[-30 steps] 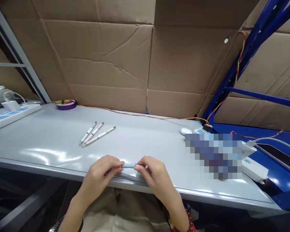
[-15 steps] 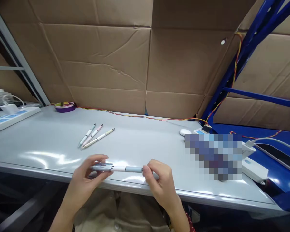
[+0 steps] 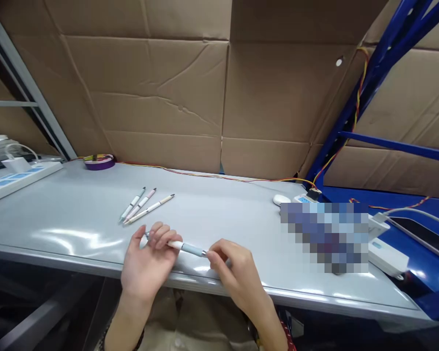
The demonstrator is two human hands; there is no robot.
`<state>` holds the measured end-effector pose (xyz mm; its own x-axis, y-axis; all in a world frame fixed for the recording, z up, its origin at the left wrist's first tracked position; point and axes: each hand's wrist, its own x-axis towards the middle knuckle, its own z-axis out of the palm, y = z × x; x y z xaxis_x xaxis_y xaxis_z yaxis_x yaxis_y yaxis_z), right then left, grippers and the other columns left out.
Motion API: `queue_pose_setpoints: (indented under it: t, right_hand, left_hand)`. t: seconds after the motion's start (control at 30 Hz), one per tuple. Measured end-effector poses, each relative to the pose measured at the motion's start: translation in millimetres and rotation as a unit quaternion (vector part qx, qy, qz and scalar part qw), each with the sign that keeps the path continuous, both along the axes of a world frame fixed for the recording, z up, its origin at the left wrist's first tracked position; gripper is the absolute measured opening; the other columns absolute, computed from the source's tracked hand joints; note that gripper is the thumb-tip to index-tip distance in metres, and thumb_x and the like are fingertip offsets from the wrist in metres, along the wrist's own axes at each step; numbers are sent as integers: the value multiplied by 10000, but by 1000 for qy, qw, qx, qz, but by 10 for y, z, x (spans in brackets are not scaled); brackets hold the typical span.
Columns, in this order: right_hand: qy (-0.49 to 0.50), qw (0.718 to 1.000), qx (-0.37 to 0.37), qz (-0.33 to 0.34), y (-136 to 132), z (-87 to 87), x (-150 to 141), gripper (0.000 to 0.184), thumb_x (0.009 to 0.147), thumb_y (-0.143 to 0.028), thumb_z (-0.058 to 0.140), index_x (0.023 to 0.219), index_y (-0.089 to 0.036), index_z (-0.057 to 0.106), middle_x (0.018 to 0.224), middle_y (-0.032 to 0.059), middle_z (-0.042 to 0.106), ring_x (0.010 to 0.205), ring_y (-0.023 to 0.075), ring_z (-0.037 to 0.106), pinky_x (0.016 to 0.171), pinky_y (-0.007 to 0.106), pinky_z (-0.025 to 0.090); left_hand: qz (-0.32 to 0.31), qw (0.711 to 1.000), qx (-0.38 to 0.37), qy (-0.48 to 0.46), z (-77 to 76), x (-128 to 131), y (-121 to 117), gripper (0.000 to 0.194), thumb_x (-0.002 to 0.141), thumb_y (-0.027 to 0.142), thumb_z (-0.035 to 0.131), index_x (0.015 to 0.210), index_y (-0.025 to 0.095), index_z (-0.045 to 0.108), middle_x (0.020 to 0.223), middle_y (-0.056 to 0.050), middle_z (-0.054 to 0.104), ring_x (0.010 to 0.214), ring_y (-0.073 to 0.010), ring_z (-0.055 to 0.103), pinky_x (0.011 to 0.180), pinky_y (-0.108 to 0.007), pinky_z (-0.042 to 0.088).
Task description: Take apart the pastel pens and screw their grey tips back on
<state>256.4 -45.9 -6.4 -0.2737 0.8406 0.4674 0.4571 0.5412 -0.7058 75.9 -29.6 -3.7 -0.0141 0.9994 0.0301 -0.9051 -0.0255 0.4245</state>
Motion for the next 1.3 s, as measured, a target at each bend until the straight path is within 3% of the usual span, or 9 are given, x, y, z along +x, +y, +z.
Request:
queue_pose_setpoints:
  t: [0.2,0.4,0.73,0.9,0.97,1.0,1.1,1.17,1.3]
  right_hand:
    - [35,998,-36,-24,-8,-30,18,335,941,-345,364,700,-186,532,624,-13,552,597,115,518,584,220,388]
    - [11,999,-38,-22,-13,-13,9,355,942,-350,353,671,-185,512,624,-5,555,590,118,507,575,223,385]
    - [-7,999,-45,-21,-1,-16,6,368,943,-346,347,650,-183,501,618,-6,550,588,115,506,583,217,387]
    - [-11,998,-64,-17,-7,-12,8,363,947,-357,343,665,-185,495,625,-11,544,593,116,504,582,218,373]
    - [-13,998,-68,-10,-5,-14,8,364,948,-354,346,657,-185,484,615,-14,537,583,114,497,580,217,370]
    - [-13,998,-68,-6,-3,-16,8,361,948,-353,348,658,-185,484,612,-16,534,577,113,492,578,216,369]
    - [-11,998,-61,0,4,-23,7,345,945,-352,356,677,-185,494,622,-17,532,579,112,485,574,212,367]
    - [-12,998,-60,-3,5,-25,4,341,945,-354,356,683,-184,494,620,-18,527,580,111,479,576,210,366]
    - [-38,996,-76,-10,-9,-11,-3,359,948,-354,346,654,-183,462,615,-21,518,579,109,471,582,214,353]
  left_hand:
    - [70,995,-11,-71,-15,-184,132,359,884,281,230,541,186,184,448,69,108,356,-73,137,368,-156,294]
    - [113,992,45,-19,-66,-271,121,349,791,259,376,521,186,166,424,65,97,349,-82,115,355,-164,306]
    - [130,991,32,-29,-89,-241,103,328,789,271,333,532,185,148,434,63,74,378,-93,58,351,-188,273]
    - [136,965,157,161,58,-127,48,379,822,475,353,577,199,268,509,55,207,455,-104,235,471,-224,364]
    - [85,894,254,359,167,-66,11,342,854,474,346,642,206,360,615,15,348,595,-143,385,614,-279,426]
    - [38,831,300,468,218,-42,-8,307,877,443,333,693,208,404,703,-13,413,695,-167,437,690,-307,437]
    - [-81,578,401,706,312,-20,-36,156,891,336,380,878,211,473,1024,-86,480,1018,-228,451,881,-379,410]
    - [-88,444,422,785,316,-60,-7,97,854,276,456,911,202,481,1170,-116,454,1189,-267,366,961,-418,366]
    - [-83,319,379,865,322,-309,170,131,762,209,522,889,183,502,1326,-134,377,1306,-294,253,1026,-421,311]
